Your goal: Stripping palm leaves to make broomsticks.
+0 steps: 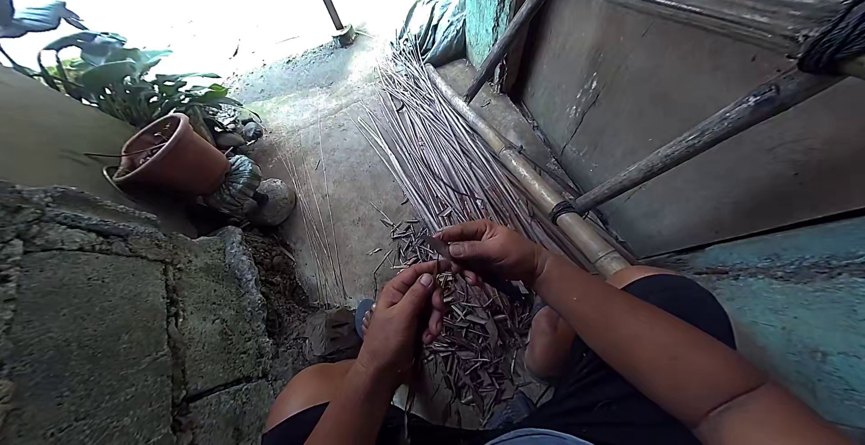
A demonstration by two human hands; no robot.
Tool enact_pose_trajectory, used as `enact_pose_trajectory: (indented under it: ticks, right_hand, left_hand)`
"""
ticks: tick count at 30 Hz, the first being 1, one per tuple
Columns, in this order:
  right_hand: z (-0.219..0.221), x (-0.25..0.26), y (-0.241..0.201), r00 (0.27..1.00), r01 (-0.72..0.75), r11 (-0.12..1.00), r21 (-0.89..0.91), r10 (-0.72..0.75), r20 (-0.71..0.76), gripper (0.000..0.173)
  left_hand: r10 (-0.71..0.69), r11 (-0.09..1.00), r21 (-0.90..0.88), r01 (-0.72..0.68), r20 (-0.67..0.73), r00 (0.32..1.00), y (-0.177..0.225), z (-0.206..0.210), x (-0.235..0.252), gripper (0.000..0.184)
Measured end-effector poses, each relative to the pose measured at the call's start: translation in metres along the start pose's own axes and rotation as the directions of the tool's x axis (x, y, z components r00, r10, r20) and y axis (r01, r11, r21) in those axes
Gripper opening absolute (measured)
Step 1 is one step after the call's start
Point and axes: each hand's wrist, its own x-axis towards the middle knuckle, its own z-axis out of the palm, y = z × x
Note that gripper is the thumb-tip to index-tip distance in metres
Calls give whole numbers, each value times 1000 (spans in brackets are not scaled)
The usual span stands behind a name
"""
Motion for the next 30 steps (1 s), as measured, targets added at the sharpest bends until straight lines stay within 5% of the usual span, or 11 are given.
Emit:
enact_pose_trajectory:
  ticks: [13,22,30]
  right_hand:
    - [-7,7,-10,971,168,981,95,-148,-190,29]
    - [-3,1,1,997,67,997,49,-66,-30,29]
    - [-8,4,-3,994,97,993,62,-93,-58,30]
  left_hand:
    - [-36,999,10,36,60,998,-2,1,-4,30]
    - [-6,999,-37,6,15,1000,1,0,-2,32]
    - [-18,1000,-25,19,45,999,0,0,-3,31]
